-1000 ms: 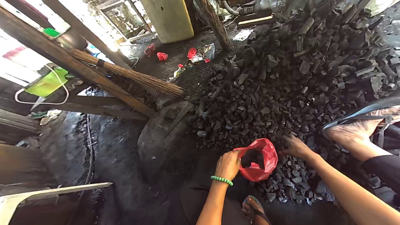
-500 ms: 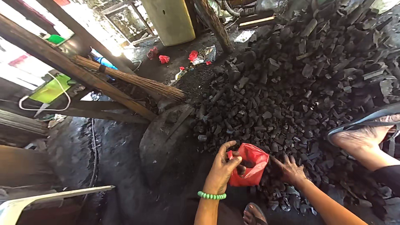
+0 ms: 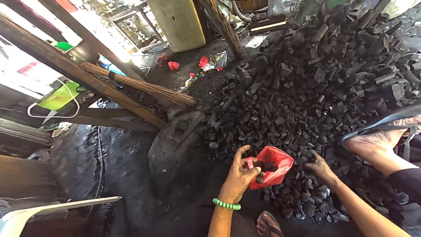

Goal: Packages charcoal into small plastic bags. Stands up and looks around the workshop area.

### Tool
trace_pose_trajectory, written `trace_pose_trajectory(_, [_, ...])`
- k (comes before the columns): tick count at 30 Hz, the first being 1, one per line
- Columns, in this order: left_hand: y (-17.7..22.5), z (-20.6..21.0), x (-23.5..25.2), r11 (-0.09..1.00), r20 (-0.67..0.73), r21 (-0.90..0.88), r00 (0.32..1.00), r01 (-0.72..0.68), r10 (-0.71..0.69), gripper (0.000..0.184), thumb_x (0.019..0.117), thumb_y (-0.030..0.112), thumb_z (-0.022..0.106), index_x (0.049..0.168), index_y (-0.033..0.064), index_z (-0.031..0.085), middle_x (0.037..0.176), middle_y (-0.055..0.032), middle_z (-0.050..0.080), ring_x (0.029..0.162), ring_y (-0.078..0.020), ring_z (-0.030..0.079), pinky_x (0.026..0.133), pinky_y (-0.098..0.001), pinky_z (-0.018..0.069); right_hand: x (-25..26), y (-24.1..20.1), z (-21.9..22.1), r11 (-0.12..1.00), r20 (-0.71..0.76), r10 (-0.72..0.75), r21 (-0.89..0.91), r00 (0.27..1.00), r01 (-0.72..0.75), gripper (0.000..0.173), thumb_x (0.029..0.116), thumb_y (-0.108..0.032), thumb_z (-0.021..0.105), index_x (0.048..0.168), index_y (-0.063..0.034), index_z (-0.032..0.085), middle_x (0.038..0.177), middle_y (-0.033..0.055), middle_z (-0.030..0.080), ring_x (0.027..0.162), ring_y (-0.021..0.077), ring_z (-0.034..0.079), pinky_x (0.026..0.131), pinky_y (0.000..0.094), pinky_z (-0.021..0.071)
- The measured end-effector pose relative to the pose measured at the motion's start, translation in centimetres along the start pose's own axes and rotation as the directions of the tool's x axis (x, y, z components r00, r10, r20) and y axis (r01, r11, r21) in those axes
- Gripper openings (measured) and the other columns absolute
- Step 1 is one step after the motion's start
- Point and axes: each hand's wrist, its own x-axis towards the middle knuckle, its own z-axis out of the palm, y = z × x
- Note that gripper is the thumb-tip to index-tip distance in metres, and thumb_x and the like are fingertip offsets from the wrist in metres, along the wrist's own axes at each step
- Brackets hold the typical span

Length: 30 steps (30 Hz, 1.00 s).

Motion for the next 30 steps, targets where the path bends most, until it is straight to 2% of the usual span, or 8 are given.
trace_pose_trajectory(4, [-1.0,1.1,0.8,0.992,0.018,0.128,1.0,0.004,-0.006,0.084,0.0887,-0.004,0.065,0.159,0.0158,0.024,0.119,-0.019,0.06,0.081,-0.0237,0.069,0.07,-0.036,0.0602,-1.9,-6.0,2.2,0.683,-0.005,-0.057,0.729,0.998,0.043,0.042,0.0837,-0.001,0.061,0.121,-0.0161,0.049,0.096,0.0068,0.069,0.068,0.0202,0.07,0.055,0.0369,0.0617])
trace_pose_trajectory(7, [-1.5,1.8,1.2,0.996,0.017,0.093,1.0,-0.002,0.001,0.091,0.0868,-0.004,0.066,0.161,0.0195,0.019,0.125,-0.022,0.056,0.084,-0.0261,0.067,0.072,-0.0384,0.0588,-3.2,-8.2,6.2,0.602,0.158,-0.135,0.797,0.978,-0.046,0.047,0.0791,-0.01,0.071,0.12,-0.0206,0.051,0.1,0.0065,0.071,0.073,0.0221,0.072,0.057,0.0391,0.0623])
trace_pose_trajectory(10, [-1.4,1.7,0.9,0.999,-0.017,-0.036,1.0,-0.023,0.022,0.09,0.0879,-0.008,0.063,0.16,0.0215,0.018,0.119,-0.0195,0.059,0.083,-0.0239,0.066,0.069,-0.0354,0.0569,-3.2,-8.3,9.1,0.983,0.42,-0.127,0.176,0.899,0.056,0.057,0.0844,-0.012,0.077,0.134,-0.005,0.05,0.119,0.013,0.065,0.096,0.0218,0.067,0.079,0.0371,0.0582])
trace_pose_trajectory(12, [-1.2,1.1,0.5,0.995,-0.072,-0.097,0.997,-0.025,0.018,0.086,0.0903,-0.008,0.061,0.16,0.0238,0.02,0.114,-0.0188,0.061,0.08,-0.0239,0.065,0.066,-0.0349,0.0561,-2.4,-9.4,9.4,0.882,0.535,0.019,-0.407,0.844,0.238,0.072,0.09,-0.036,0.079,0.151,-0.0115,0.048,0.151,0.0261,0.045,0.13,0.0411,0.054,0.105,0.0576,0.046])
trace_pose_trajectory(18, [-0.5,-1.1,-0.8,0.984,-0.324,-0.087,0.938,-0.156,0.12,0.073,0.0952,-0.004,0.058,0.157,0.0231,0.029,0.112,-0.0146,0.062,0.077,-0.0177,0.064,0.062,-0.0292,0.0544,-2.7,-11.1,5.0,0.948,0.288,-0.254,0.264,0.923,0.179,0.024,0.1049,-0.013,0.05,0.123,-0.0023,0.063,0.103,0.0105,0.073,0.084,0.0193,0.074,0.075,0.0386,0.0639])
trace_pose_trajectory(23, [0.1,-1.8,-1.2,0.953,-0.377,-0.103,0.898,-0.284,0.227,0.073,0.0925,-0.002,0.056,0.156,0.0224,0.03,0.121,-0.0109,0.059,0.083,-0.0147,0.066,0.064,-0.0268,0.0567,-2.4,-1.6,7.5,0.677,0.535,-0.066,-0.596,0.843,0.431,0.051,0.0862,-0.014,0.079,0.134,-0.0022,0.064,0.143,0.0286,0.053,0.136,0.0482,0.048,0.109,0.0694,0.0386])
trace_pose_trajectory(26, [-0.2,-2.3,-1.1,0.962,-0.389,-0.056,0.893,-0.269,0.227,0.076,0.0895,0.001,0.06,0.156,0.0212,0.03,0.126,-0.0121,0.058,0.088,-0.0159,0.065,0.067,-0.0274,0.0553,-4.7,3.0,10.6,0.353,0.669,0.149,-0.724,0.728,0.592,0.07,0.0893,-0.006,0.072,0.154,-0.0199,0.049,0.167,0.0231,0.024,0.154,0.0517,0.01,0.112,0.0829,0.0056])
trace_pose_trajectory(30, [-0.4,-3.2,-1.1,0.957,-0.458,-0.072,0.862,-0.28,0.218,0.073,0.0891,-0.002,0.058,0.154,0.018,0.032,0.123,-0.0111,0.059,0.085,-0.0144,0.066,0.068,-0.026,0.0565,-4.5,5.3,8.1,0.308,0.631,0.033,-0.744,0.775,0.592,0.069,0.0918,0.01,0.06,0.151,-0.0262,0.053,0.166,0.0163,0.031,0.154,0.0516,0.014,0.107,0.0888,0.007])
